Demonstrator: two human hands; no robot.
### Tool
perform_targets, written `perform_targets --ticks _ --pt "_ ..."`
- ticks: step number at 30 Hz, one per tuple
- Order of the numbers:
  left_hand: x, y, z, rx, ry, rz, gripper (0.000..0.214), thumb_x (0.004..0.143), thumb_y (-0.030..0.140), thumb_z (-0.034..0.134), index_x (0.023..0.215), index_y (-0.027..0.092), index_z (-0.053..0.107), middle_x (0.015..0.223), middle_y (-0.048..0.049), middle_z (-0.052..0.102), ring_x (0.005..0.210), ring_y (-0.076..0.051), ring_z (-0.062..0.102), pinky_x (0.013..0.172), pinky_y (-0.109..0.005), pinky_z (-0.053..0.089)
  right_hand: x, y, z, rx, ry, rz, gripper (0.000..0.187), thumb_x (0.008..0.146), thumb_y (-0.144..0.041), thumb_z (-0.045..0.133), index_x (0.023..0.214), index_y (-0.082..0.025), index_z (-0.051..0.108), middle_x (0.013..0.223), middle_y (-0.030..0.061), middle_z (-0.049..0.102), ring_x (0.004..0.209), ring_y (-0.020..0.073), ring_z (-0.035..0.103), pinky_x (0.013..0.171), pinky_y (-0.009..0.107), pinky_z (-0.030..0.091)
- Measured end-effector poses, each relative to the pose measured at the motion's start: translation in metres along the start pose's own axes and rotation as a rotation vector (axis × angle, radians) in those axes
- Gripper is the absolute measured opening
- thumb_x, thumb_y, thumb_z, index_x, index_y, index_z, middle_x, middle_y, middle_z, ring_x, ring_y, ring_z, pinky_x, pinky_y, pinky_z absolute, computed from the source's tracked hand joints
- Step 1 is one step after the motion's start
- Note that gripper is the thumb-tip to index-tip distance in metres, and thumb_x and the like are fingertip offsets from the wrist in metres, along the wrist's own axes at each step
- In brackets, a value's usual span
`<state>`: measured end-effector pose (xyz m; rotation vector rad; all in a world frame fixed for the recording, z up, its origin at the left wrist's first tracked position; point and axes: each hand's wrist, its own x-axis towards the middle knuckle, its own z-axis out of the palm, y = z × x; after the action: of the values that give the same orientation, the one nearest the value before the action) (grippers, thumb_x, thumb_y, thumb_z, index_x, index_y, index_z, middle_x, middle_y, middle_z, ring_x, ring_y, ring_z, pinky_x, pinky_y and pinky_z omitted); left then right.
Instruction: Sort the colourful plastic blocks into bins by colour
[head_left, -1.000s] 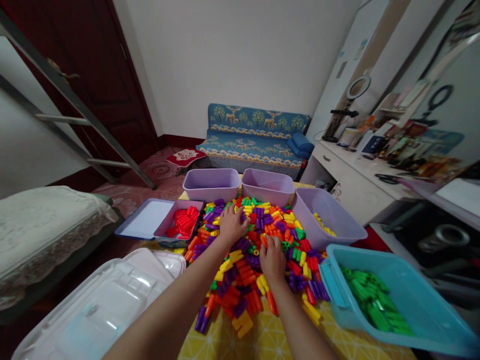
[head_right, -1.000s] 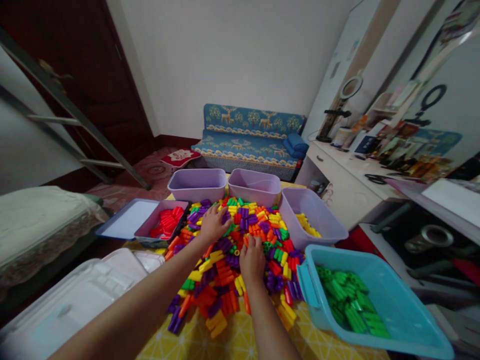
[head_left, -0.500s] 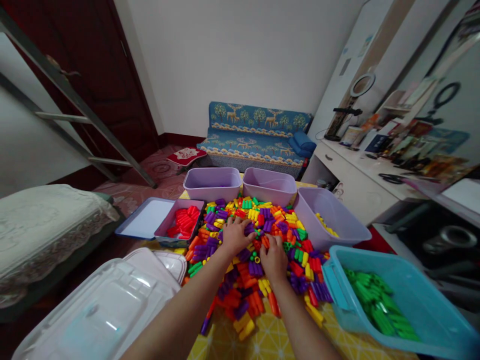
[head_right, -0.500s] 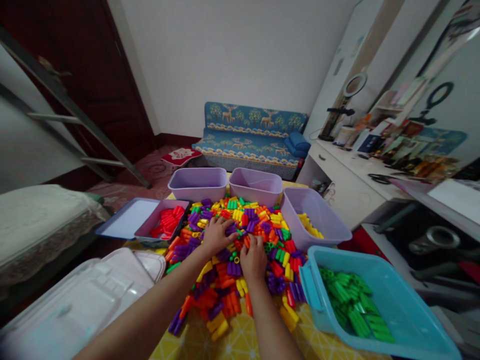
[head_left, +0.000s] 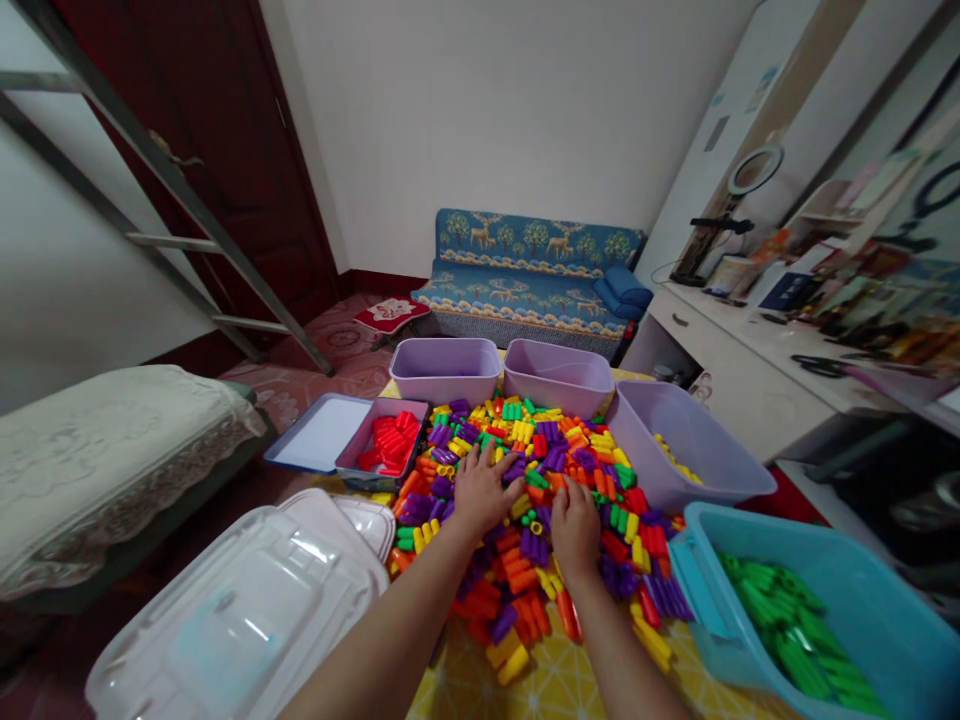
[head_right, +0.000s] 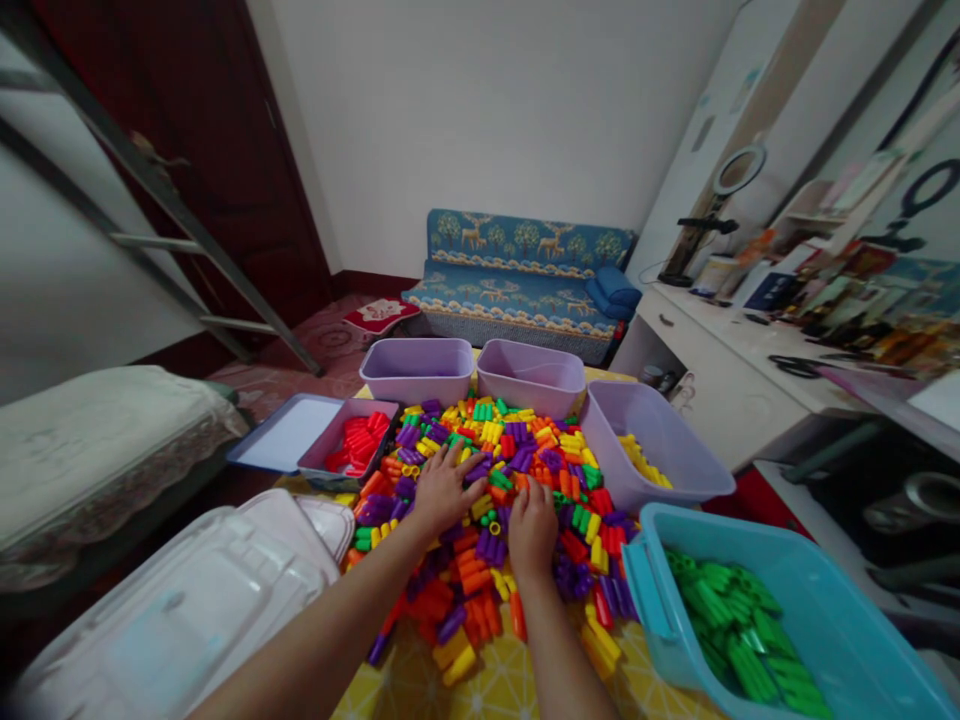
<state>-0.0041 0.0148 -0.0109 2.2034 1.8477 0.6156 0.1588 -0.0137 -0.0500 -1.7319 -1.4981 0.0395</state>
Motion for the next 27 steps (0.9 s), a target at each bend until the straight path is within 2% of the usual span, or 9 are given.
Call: perform_targets --ticks 6,11,17,21,24,27 --pt "-0.001 -0.005 0.002 -0.004 -0.002 0.004 0.046 0.084 0.054 0.053 0.129 0.044 0.055 0.146 0.0046 0.044 0.133 -0.031 0.037 0.109 -0.048 0.032 -0.003 0.0 -0.004 0.242 0.154 0.115 0.05 0.092 -0.047 0.036 0.107 -0.01 0.067 0.106 0.0188 0.069 0.099 0.0254 0.064 0.087 0.037 0.049" --pt "-0.001 -0.01 0.004 -0.005 -0.003 0.009 0.052 0.081 0.055 0.057 0.131 0.043 0.053 0.149 0.0046 0.039 0.133 -0.031 0.035 0.109 -0.048 0.032 -0.002 0.003 -0.002 0.398 0.172 0.225 0.05 0.087 -0.053 0.046 0.109 -0.012 0.066 0.105 0.0171 0.07 0.095 0.0245 0.066 0.084 0.037 0.05" --pt "-0.002 -0.008 0.005 0.002 -0.001 -0.004 0.053 0.08 0.049 0.058 0.132 0.043 0.051 0.151 0.0047 0.037 0.134 -0.03 0.034 0.11 -0.047 0.03 -0.005 0.012 0.003 0.45 0.078 0.234 0.056 0.083 -0.057 0.051 0.119 -0.015 0.062 0.106 0.0152 0.07 0.091 0.0238 0.067 0.079 0.037 0.052" --pt "-0.002 -0.007 0.004 0.011 -0.027 -0.019 0.054 0.079 0.047 0.058 0.132 0.042 0.051 0.152 0.0053 0.034 0.135 -0.031 0.032 0.11 -0.047 0.03 0.001 0.012 0.0 0.537 0.009 0.349 0.062 0.078 -0.062 0.052 0.114 -0.013 0.065 0.101 0.0153 0.072 0.077 0.023 0.067 0.069 0.035 0.054" --pt "-0.001 -0.007 0.002 0.015 -0.038 -0.011 0.056 0.078 0.048 0.058 0.133 0.042 0.05 0.152 0.0053 0.034 0.135 -0.031 0.032 0.11 -0.047 0.03 0.022 0.007 -0.005 0.625 -0.119 0.394 0.062 0.07 -0.063 0.061 0.105 -0.012 0.068 0.092 0.0125 0.073 0.069 0.0217 0.066 0.058 0.032 0.053" --pt "-0.001 -0.007 0.0 0.019 -0.044 0.0 0.056 0.079 0.047 0.058 0.134 0.041 0.05 0.152 0.0043 0.035 0.134 -0.032 0.034 0.11 -0.047 0.031 0.061 -0.006 -0.011 0.704 -0.218 0.445 0.054 0.057 -0.055 0.074 0.091 -0.013 0.07 0.072 0.0072 0.071 0.057 0.0198 0.063 0.048 0.03 0.05"
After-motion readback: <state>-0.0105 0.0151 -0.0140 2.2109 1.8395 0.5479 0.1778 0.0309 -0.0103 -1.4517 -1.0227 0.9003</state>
